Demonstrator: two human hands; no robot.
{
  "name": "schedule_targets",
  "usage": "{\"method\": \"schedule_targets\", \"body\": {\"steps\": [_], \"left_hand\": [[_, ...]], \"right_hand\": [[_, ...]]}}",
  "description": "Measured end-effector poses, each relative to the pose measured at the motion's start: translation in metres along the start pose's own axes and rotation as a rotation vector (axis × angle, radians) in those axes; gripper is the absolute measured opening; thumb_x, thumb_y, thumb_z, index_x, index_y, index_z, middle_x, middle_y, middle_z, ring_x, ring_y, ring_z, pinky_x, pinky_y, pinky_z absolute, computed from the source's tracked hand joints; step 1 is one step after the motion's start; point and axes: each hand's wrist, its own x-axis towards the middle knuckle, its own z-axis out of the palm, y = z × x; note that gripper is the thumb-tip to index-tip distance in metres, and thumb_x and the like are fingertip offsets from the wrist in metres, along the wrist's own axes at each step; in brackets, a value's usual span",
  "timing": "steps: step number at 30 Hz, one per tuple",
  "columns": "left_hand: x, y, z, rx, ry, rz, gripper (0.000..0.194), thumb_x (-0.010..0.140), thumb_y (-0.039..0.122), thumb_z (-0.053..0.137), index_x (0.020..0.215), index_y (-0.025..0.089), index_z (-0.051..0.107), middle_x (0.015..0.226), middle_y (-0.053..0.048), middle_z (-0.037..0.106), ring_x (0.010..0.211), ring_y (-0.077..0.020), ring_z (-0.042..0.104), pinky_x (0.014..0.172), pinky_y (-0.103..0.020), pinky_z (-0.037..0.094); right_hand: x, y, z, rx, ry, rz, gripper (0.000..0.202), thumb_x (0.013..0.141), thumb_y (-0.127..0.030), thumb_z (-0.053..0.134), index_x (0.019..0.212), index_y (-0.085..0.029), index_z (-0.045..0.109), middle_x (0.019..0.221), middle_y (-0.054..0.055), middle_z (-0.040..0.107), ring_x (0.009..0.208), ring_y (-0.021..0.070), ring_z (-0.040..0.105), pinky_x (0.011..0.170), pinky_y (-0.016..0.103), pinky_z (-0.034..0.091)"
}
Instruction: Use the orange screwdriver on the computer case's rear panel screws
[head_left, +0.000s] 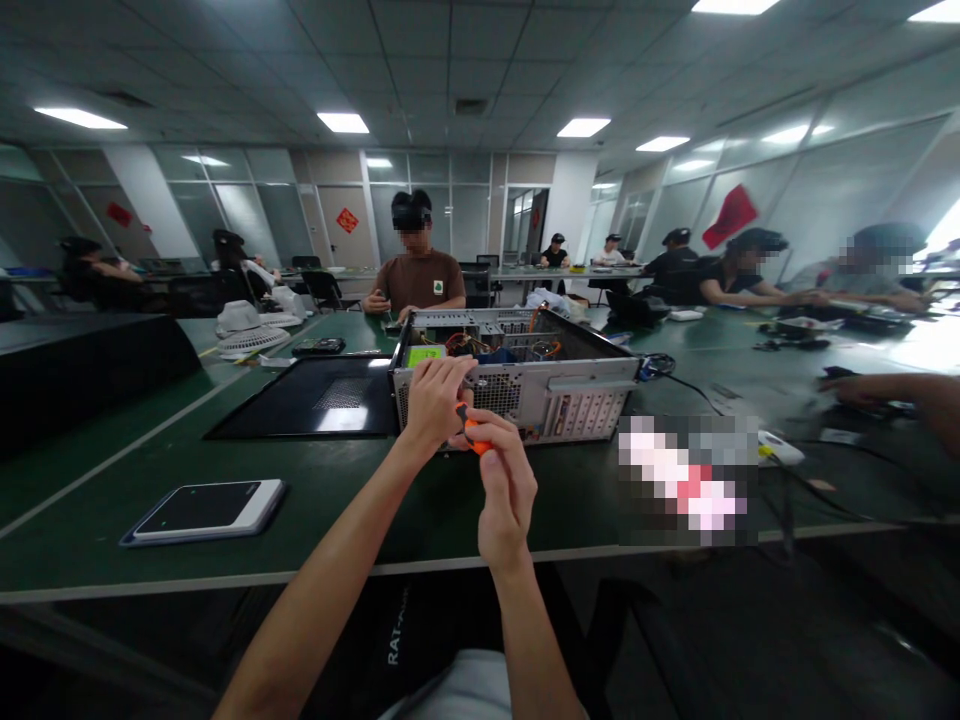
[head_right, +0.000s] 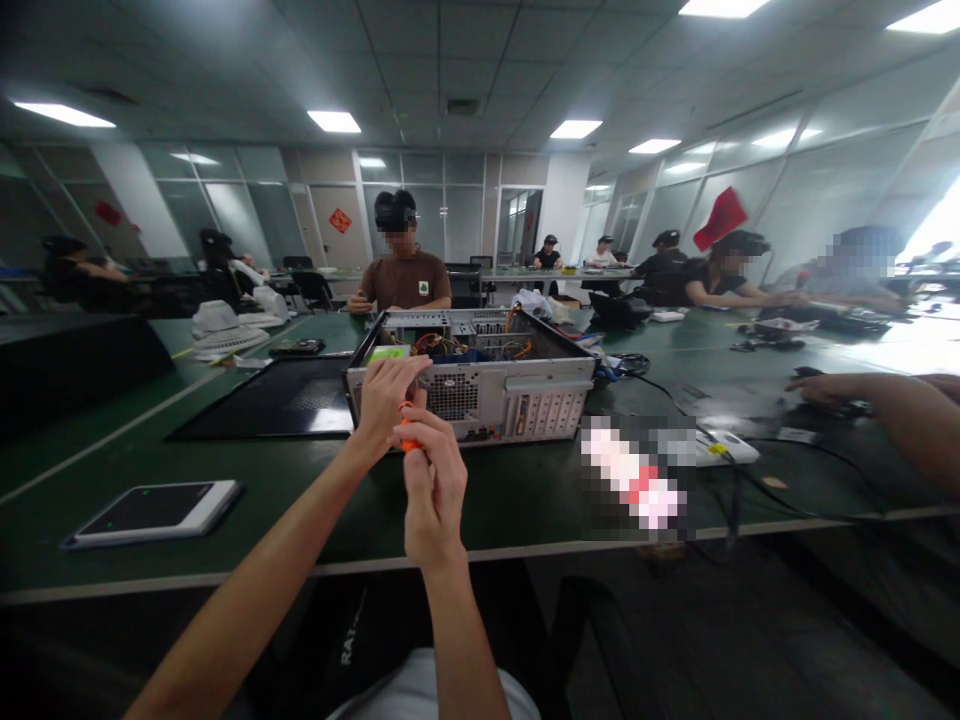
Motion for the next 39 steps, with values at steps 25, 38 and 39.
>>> {"method": "schedule_targets", "body": {"steps": [25,38,39], "left_hand": [[0.003,-0.005,-0.014,0.062,-0.097,0.072,0.047,0.085,0.007,0.052,0.127,0.021,0.067,0.123,-0.007,0.075,0.109,-0.0262,0.067,0.103,-0.044,0.041],[0.003,-0.008,-0.015,0.053,-0.127,0.077,0.051,0.082,0.008,0.053,0.129,0.024,0.066,0.122,-0.008,0.074,0.109,-0.0272,0.066,0.098,-0.043,0.045],[0.003,-0.008,-0.014,0.056,-0.125,0.074,0.051,0.082,0.008,0.053,0.129,0.023,0.066,0.122,-0.008,0.074,0.109,-0.0273,0.066,0.098,-0.043,0.045]], "right_hand": [[-0.005,-0.005,0.0,0.035,-0.09,0.112,0.02,0.102,-0.033,0.056,0.115,-0.026,0.07,0.135,0.009,0.056,0.104,0.0185,0.069,0.085,0.035,0.064],[-0.008,0.003,0.007,-0.043,-0.039,0.057,0.033,0.088,-0.025,0.078,0.119,-0.026,0.066,0.119,0.007,0.073,0.112,0.0218,0.07,0.101,0.041,0.057],[-0.008,0.003,0.008,-0.032,-0.018,0.06,0.034,0.087,-0.025,0.078,0.119,-0.025,0.065,0.121,0.007,0.072,0.114,0.0221,0.07,0.101,0.042,0.056]]}}
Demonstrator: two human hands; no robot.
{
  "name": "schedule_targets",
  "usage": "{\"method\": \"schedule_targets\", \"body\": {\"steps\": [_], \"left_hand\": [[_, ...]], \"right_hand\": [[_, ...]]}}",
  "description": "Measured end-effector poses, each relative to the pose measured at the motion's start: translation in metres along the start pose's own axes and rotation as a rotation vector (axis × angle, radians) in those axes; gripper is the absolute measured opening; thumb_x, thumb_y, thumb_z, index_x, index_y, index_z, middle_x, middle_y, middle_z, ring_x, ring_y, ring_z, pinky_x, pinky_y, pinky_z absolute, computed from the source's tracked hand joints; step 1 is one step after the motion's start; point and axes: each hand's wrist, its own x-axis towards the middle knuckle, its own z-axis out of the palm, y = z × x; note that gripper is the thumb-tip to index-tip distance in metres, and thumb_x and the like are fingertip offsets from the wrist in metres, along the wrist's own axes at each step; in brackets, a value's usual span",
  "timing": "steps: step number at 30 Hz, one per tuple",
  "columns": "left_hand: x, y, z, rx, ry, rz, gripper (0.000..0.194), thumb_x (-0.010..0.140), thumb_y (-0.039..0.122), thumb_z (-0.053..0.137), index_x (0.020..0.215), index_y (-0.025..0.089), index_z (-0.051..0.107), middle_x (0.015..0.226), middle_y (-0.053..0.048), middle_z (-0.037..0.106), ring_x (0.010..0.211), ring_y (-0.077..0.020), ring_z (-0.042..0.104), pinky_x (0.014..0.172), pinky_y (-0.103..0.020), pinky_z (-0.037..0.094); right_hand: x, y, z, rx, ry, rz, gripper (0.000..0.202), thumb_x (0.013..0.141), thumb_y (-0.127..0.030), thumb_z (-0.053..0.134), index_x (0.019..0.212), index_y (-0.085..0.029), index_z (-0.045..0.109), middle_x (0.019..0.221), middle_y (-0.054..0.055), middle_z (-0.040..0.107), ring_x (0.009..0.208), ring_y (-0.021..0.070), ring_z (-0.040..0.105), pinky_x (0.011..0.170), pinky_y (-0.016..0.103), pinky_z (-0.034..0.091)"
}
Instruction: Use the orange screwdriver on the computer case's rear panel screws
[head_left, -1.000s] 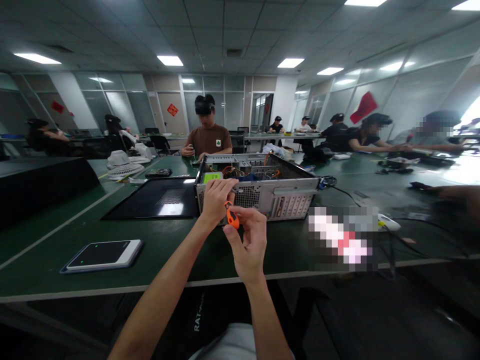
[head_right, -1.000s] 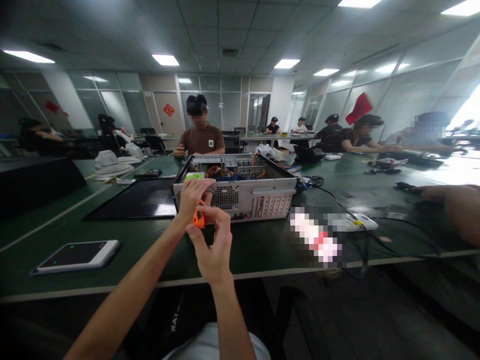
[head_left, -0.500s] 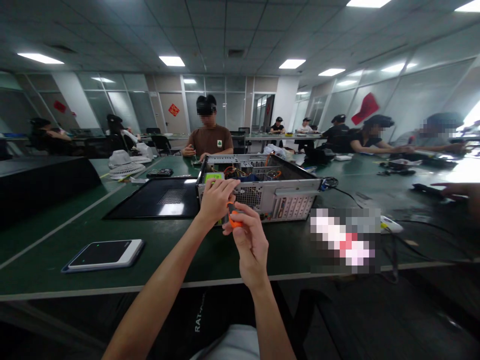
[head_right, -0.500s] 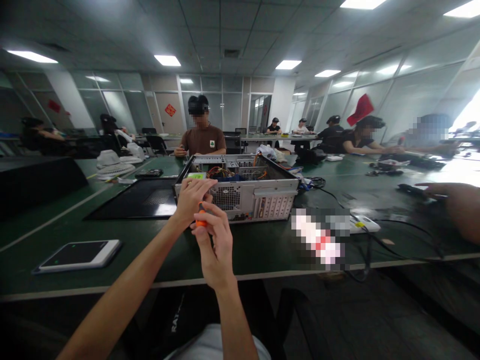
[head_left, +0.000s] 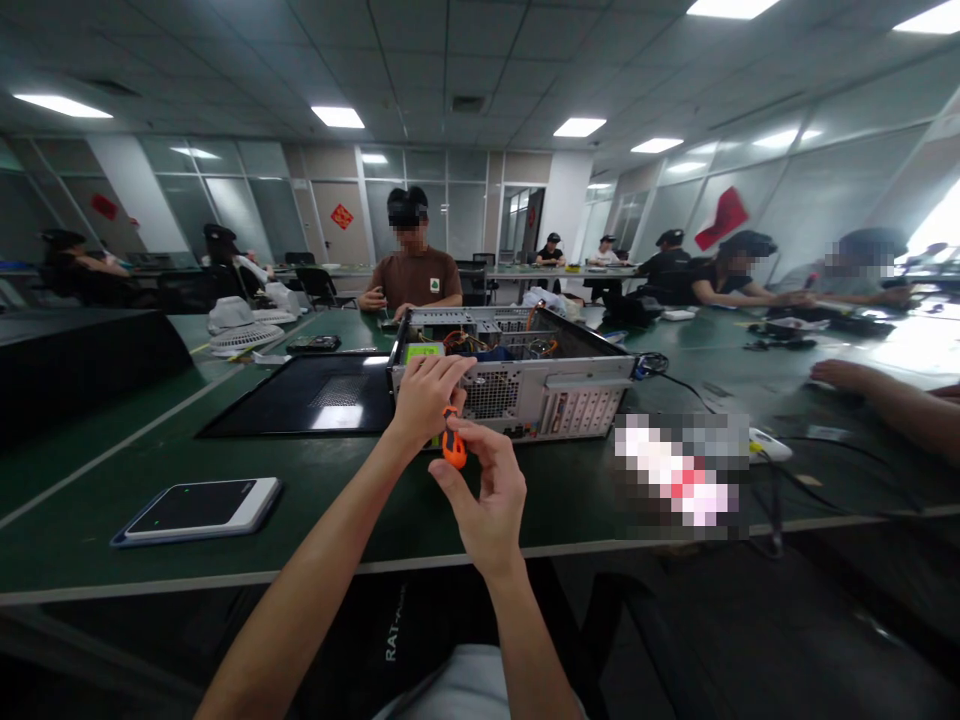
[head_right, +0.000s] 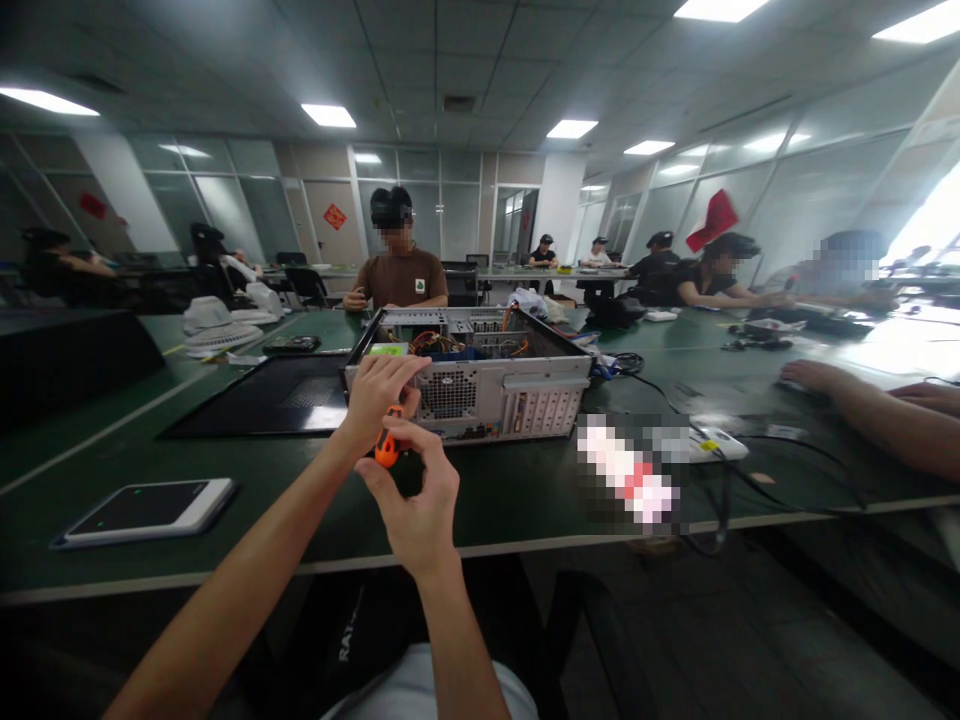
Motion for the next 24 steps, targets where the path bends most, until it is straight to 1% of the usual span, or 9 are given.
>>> {"method": "schedule_targets", "body": {"steps": [3,6,9,11,15,17,20,22,24], "left_hand": [[-0.001,0.0,0.002,0.002,0.025,-0.004,0.049,0.083,0.008,0.053,0.128,0.022,0.067,0.12,-0.008,0.075,0.108,-0.0273,0.066,0.097,-0.043,0.044],[-0.002,0.0,0.005,-0.008,0.051,0.001,0.05,0.083,0.007,0.053,0.128,0.021,0.067,0.12,-0.008,0.075,0.109,-0.0267,0.066,0.098,-0.042,0.044],[-0.003,0.0,0.006,-0.014,0.065,-0.012,0.051,0.082,0.006,0.052,0.128,0.023,0.068,0.121,-0.007,0.075,0.11,-0.0257,0.066,0.098,-0.041,0.044],[-0.003,0.001,0.007,-0.023,0.066,-0.024,0.052,0.082,0.005,0.052,0.127,0.023,0.068,0.121,-0.007,0.075,0.111,-0.0251,0.067,0.099,-0.041,0.044],[-0.003,0.001,0.007,-0.06,0.038,-0.055,0.054,0.081,0.004,0.051,0.128,0.024,0.068,0.124,-0.006,0.075,0.112,-0.0245,0.067,0.101,-0.042,0.044],[-0.002,0.001,0.007,-0.071,0.035,-0.064,0.053,0.082,0.004,0.05,0.128,0.024,0.068,0.124,-0.006,0.075,0.112,-0.0241,0.067,0.102,-0.042,0.044],[-0.003,0.001,0.009,-0.065,0.054,-0.065,0.052,0.083,0.003,0.05,0.127,0.023,0.069,0.123,-0.006,0.075,0.113,-0.0237,0.067,0.102,-0.041,0.044],[-0.004,0.001,0.01,-0.062,0.074,-0.054,0.051,0.084,0.004,0.05,0.127,0.022,0.069,0.124,-0.006,0.075,0.114,-0.0238,0.067,0.102,-0.042,0.043],[-0.005,0.001,0.011,-0.061,0.094,-0.043,0.05,0.084,0.004,0.051,0.128,0.022,0.069,0.124,-0.006,0.075,0.113,-0.0239,0.067,0.103,-0.042,0.043]], "right_hand": [[0.0,-0.001,0.001,-0.076,0.035,-0.026,0.026,0.087,-0.027,0.079,0.111,-0.026,0.07,0.124,0.008,0.068,0.119,0.0234,0.065,0.104,0.044,0.055],[0.001,-0.003,0.0,-0.186,0.043,-0.049,0.022,0.087,-0.029,0.078,0.109,-0.028,0.075,0.115,0.007,0.064,0.111,0.0215,0.064,0.098,0.04,0.057],[0.001,-0.002,-0.002,-0.123,0.016,-0.031,0.034,0.089,-0.029,0.076,0.122,-0.027,0.069,0.114,0.006,0.064,0.095,0.0173,0.067,0.085,0.034,0.061],[0.001,-0.001,-0.002,-0.044,-0.006,-0.011,0.037,0.09,-0.028,0.075,0.125,-0.026,0.064,0.119,0.008,0.065,0.092,0.0163,0.069,0.082,0.033,0.062],[0.0,0.0,-0.001,0.052,-0.079,0.001,0.025,0.095,-0.028,0.068,0.12,-0.024,0.066,0.131,0.011,0.064,0.116,0.0232,0.068,0.093,0.039,0.061],[0.0,0.0,-0.001,0.073,-0.108,0.005,0.027,0.096,-0.029,0.065,0.123,-0.025,0.065,0.135,0.012,0.062,0.123,0.0248,0.065,0.1,0.043,0.059],[-0.001,0.001,0.0,0.038,-0.102,-0.007,0.032,0.091,-0.031,0.073,0.122,-0.026,0.067,0.134,0.011,0.06,0.124,0.0254,0.062,0.104,0.045,0.056],[-0.001,0.003,0.0,-0.03,-0.062,-0.019,0.029,0.086,-0.031,0.079,0.114,-0.027,0.072,0.125,0.009,0.059,0.121,0.0243,0.062,0.102,0.042,0.057],[0.0,0.004,0.001,-0.079,-0.029,-0.022,0.023,0.085,-0.032,0.08,0.107,-0.028,0.075,0.116,0.007,0.059,0.114,0.0221,0.063,0.098,0.039,0.057]]}}
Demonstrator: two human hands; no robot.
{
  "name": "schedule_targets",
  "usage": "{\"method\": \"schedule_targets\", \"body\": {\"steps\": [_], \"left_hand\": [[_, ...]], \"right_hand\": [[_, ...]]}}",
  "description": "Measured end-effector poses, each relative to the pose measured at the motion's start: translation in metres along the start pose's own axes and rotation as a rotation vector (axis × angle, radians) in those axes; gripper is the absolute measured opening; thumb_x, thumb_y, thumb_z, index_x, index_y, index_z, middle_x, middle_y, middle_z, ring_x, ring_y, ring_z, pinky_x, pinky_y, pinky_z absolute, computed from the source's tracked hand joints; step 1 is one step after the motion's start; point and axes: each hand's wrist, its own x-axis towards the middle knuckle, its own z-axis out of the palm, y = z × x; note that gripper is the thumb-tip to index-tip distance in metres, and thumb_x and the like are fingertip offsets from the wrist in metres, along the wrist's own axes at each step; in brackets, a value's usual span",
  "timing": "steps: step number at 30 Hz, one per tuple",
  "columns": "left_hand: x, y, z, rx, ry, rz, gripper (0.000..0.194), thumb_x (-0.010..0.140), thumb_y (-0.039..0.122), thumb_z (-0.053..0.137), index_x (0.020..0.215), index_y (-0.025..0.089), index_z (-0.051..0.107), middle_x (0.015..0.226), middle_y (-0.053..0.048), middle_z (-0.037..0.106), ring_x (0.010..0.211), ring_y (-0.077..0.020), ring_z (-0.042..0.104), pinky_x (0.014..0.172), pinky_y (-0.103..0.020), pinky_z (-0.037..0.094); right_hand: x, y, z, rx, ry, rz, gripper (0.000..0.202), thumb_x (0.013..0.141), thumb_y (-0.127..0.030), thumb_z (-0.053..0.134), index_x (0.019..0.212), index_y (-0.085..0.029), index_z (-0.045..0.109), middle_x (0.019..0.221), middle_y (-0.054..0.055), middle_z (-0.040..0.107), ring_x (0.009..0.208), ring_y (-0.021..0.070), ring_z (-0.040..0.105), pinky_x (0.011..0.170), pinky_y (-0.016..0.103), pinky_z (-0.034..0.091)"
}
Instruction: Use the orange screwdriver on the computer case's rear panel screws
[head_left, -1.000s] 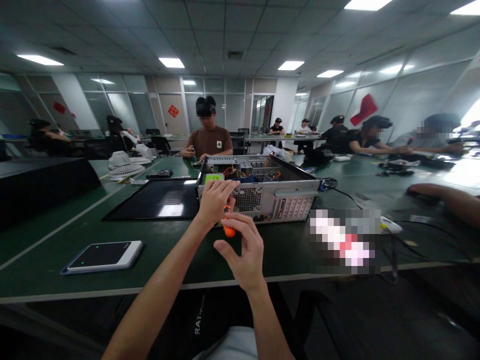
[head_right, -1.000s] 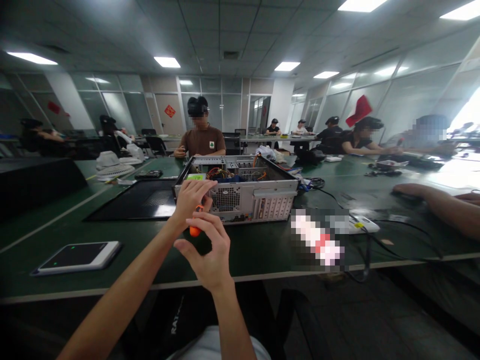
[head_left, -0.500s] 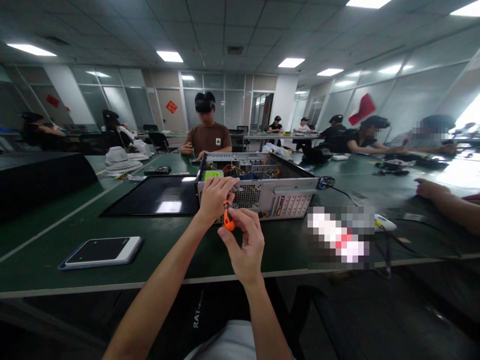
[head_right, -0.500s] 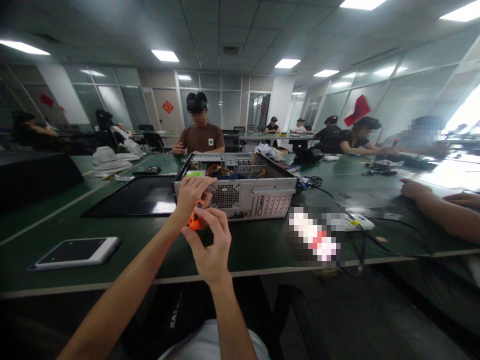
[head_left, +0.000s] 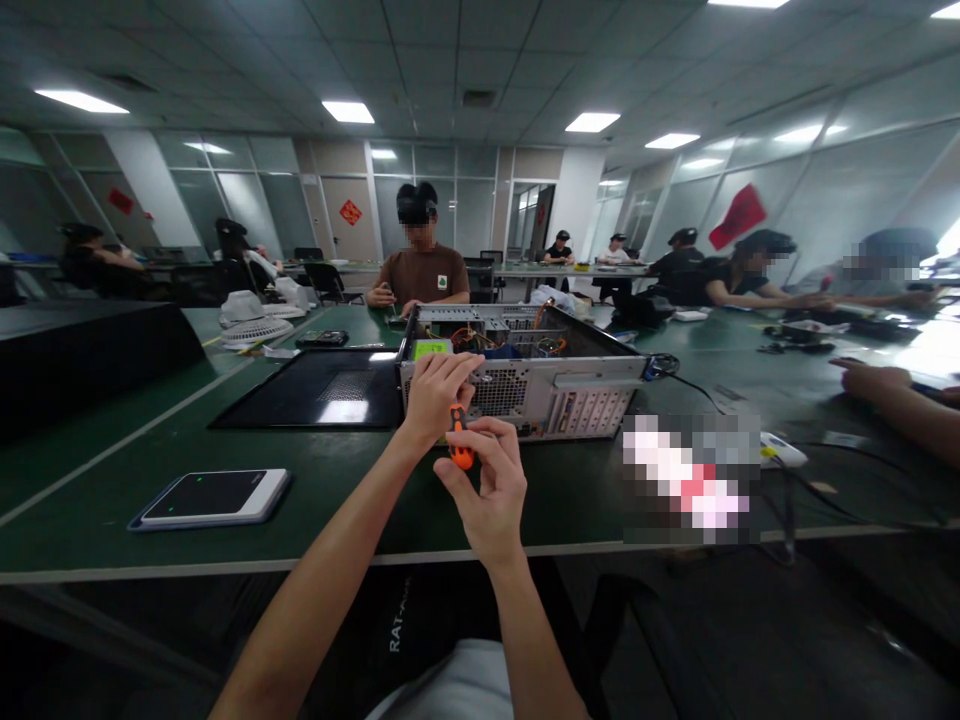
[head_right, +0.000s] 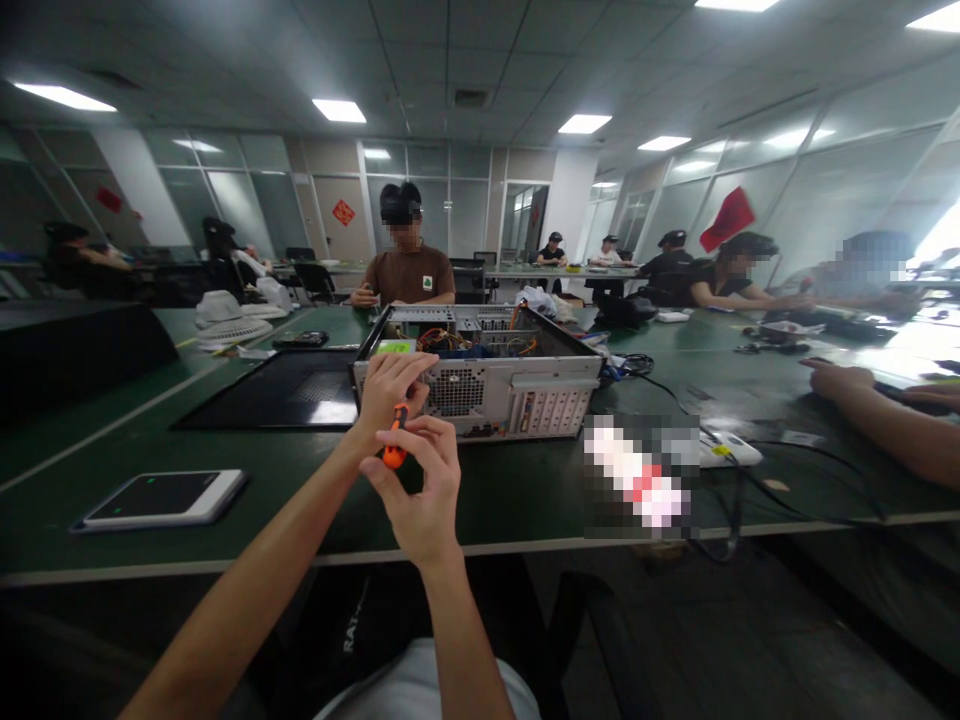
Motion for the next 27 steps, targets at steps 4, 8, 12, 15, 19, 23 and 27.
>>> {"method": "schedule_targets", "body": {"steps": [4,8,12,15,19,23,27], "left_hand": [[-0.0001,0.0001,0.0006,0.007,-0.002,-0.007,0.05,0.086,0.005,0.05,0.128,0.023,0.069,0.123,-0.006,0.075,0.111,-0.0237,0.067,0.102,-0.042,0.043],[-0.0002,0.0016,-0.0003,0.014,0.005,-0.017,0.047,0.085,0.006,0.051,0.126,0.022,0.07,0.121,-0.006,0.076,0.11,-0.0241,0.067,0.102,-0.042,0.043],[-0.0003,0.0038,-0.0014,0.008,0.015,-0.005,0.047,0.086,0.007,0.05,0.127,0.022,0.068,0.121,-0.007,0.076,0.11,-0.0239,0.067,0.102,-0.042,0.042],[-0.0003,0.0034,-0.0008,0.011,0.036,0.011,0.047,0.086,0.006,0.049,0.126,0.021,0.068,0.12,-0.006,0.076,0.109,-0.0231,0.067,0.101,-0.041,0.042],[-0.0009,-0.0004,0.002,0.034,0.04,0.028,0.048,0.086,0.005,0.05,0.126,0.021,0.069,0.118,-0.006,0.076,0.108,-0.0223,0.067,0.101,-0.04,0.042],[-0.0019,-0.0022,0.003,0.043,0.038,0.031,0.048,0.086,0.004,0.05,0.128,0.021,0.068,0.121,-0.006,0.076,0.109,-0.0224,0.067,0.101,-0.04,0.042],[-0.0015,0.0,0.0007,0.048,0.022,0.026,0.049,0.085,0.005,0.051,0.128,0.021,0.068,0.121,-0.007,0.076,0.109,-0.0234,0.067,0.101,-0.04,0.042]], "right_hand": [[0.0027,0.0011,0.0001,0.101,0.044,0.005,0.037,0.084,-0.028,0.081,0.118,-0.028,0.066,0.114,0.005,0.064,0.105,0.0189,0.067,0.092,0.036,0.059],[0.0048,0.0007,-0.0043,0.117,-0.003,-0.005,0.027,0.088,-0.029,0.078,0.113,-0.027,0.068,0.12,0.006,0.064,0.112,0.0196,0.065,0.092,0.034,0.058],[0.0035,-0.0026,-0.0068,0.103,-0.068,0.047,0.029,0.095,-0.037,0.067,0.123,-0.029,0.068,0.13,0.009,0.057,0.119,0.023,0.061,0.091,0.037,0.06],[0.0011,-0.0059,-0.0044,0.287,-0.106,0.118,0.036,0.1,-0.037,0.059,0.135,-0.031,0.058,0.139,0.01,0.054,0.111,0.0223,0.067,0.084,0.038,0.062],[-0.0008,-0.0075,-0.0013,0.39,-0.093,0.11,0.029,0.102,-0.035,0.054,0.131,-0.029,0.057,0.141,0.01,0.055,0.111,0.0223,0.068,0.1,0.046,0.057],[-0.0018,-0.0046,-0.0022,0.214,-0.068,0.062,0.029,0.097,-0.043,0.062,0.12,-0.027,0.067,0.136,0.011,0.054,0.128,0.0282,0.056,0.106,0.048,0.052],[-0.0027,-0.0003,-0.0018,-0.001,-0.003,0.006,0.022,0.098,-0.038,0.062,0.116,-0.029,0.072,0.12,0.009,0.056,0.123,0.0249,0.054,0.106,0.046,0.049]]}}
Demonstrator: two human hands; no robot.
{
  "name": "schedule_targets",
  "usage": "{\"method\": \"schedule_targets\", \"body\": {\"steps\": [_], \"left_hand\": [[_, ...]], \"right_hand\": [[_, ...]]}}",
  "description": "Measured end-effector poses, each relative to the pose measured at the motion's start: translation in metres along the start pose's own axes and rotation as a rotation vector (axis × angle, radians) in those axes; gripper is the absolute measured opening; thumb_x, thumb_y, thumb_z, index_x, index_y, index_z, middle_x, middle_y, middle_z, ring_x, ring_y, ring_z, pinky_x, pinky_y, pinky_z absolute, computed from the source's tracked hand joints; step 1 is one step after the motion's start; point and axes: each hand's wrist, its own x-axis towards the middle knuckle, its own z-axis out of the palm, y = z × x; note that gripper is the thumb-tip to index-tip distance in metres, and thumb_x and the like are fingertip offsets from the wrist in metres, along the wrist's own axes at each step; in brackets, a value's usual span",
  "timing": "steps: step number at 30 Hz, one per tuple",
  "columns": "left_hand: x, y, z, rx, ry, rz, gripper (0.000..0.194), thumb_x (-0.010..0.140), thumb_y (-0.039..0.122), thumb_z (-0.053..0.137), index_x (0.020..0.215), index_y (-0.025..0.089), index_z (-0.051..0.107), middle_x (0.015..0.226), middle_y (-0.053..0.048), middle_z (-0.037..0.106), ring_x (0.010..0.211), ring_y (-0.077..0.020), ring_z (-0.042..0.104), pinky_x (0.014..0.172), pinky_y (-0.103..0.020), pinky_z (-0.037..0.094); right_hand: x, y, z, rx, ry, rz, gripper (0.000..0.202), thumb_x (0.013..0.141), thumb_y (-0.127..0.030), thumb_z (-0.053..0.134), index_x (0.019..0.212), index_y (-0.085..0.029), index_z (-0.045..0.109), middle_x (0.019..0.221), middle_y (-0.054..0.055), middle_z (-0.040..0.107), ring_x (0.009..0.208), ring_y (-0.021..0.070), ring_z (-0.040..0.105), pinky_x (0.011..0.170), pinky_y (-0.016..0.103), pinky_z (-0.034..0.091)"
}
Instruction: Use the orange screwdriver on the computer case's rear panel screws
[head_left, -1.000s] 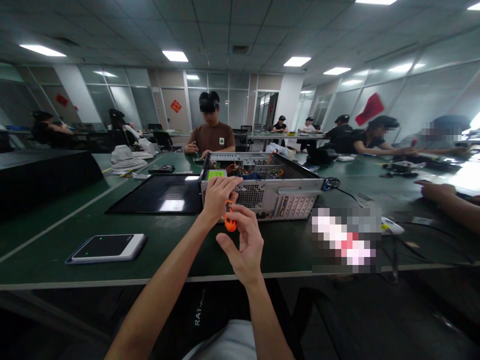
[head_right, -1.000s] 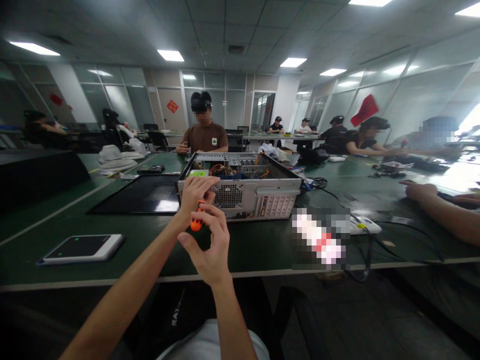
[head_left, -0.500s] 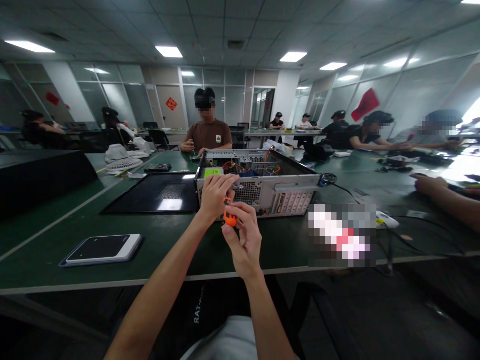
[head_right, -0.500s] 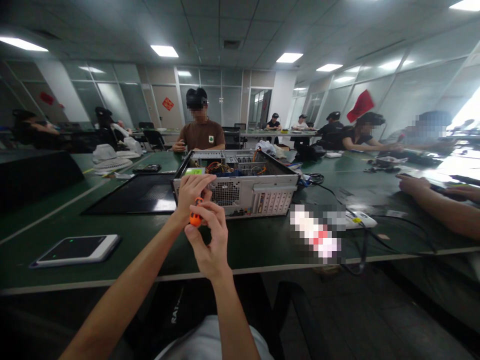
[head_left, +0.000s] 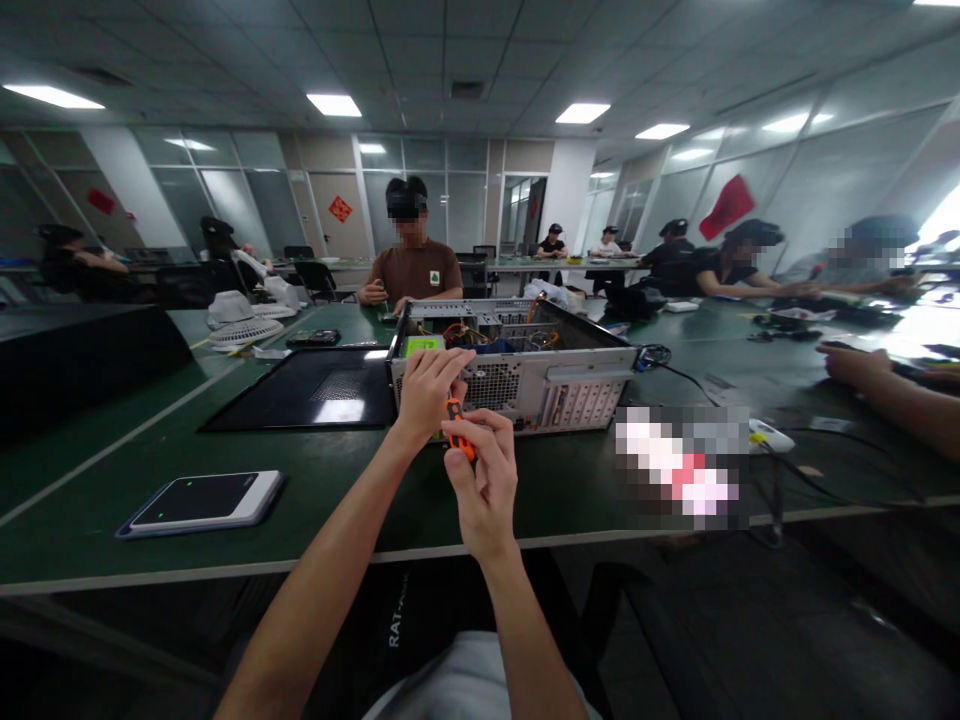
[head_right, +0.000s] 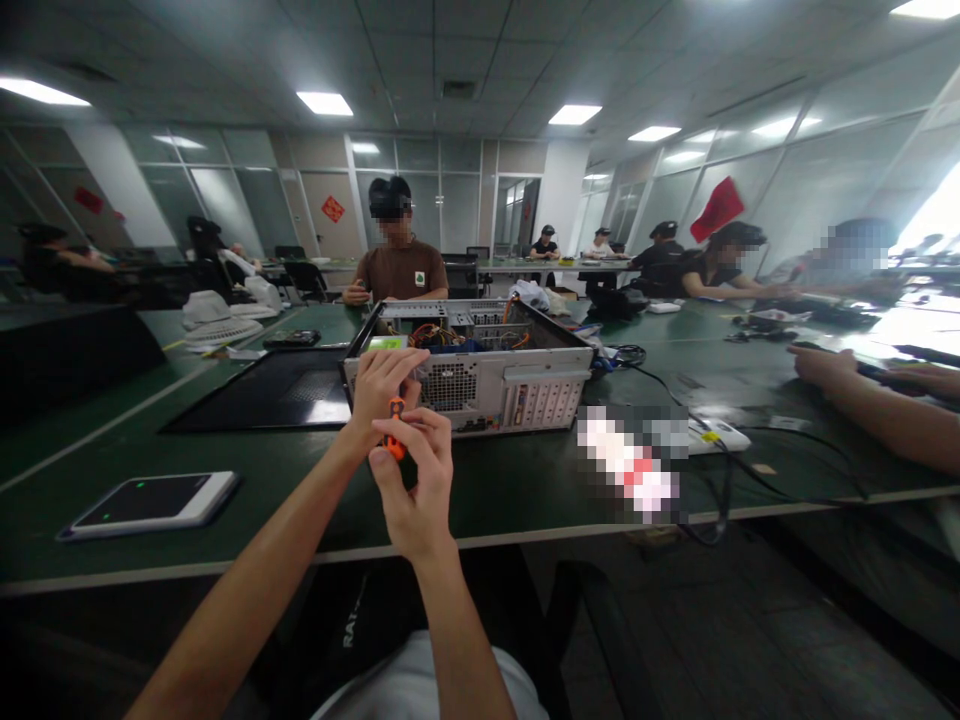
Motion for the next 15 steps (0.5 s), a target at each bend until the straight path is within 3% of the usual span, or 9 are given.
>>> {"method": "schedule_targets", "body": {"steps": [5,11,15], "left_hand": [[0.0003,0.0002,0.0006,0.004,0.033,0.023,0.046,0.086,0.005,0.051,0.126,0.02,0.069,0.117,-0.006,0.076,0.106,-0.0229,0.067,0.098,-0.04,0.042],[0.0,0.0002,0.0022,-0.005,0.04,0.018,0.045,0.088,0.005,0.049,0.125,0.02,0.069,0.119,-0.006,0.076,0.105,-0.0224,0.067,0.098,-0.04,0.042],[-0.0001,0.0006,0.0003,-0.006,0.022,0.009,0.045,0.088,0.007,0.05,0.127,0.02,0.069,0.119,-0.007,0.076,0.107,-0.0232,0.067,0.099,-0.041,0.042]], "right_hand": [[0.0015,0.0034,0.0017,0.144,0.034,0.017,0.034,0.093,-0.033,0.07,0.125,-0.028,0.058,0.123,0.007,0.059,0.115,0.0221,0.062,0.099,0.042,0.053],[0.0026,0.0006,-0.0017,0.037,-0.006,-0.002,0.028,0.093,-0.033,0.071,0.12,-0.031,0.068,0.122,0.007,0.055,0.112,0.0216,0.059,0.094,0.038,0.055],[0.0,-0.0012,-0.0004,0.209,-0.041,0.063,0.038,0.097,-0.032,0.065,0.134,-0.034,0.056,0.134,0.007,0.056,0.105,0.0198,0.066,0.093,0.04,0.057]]}}
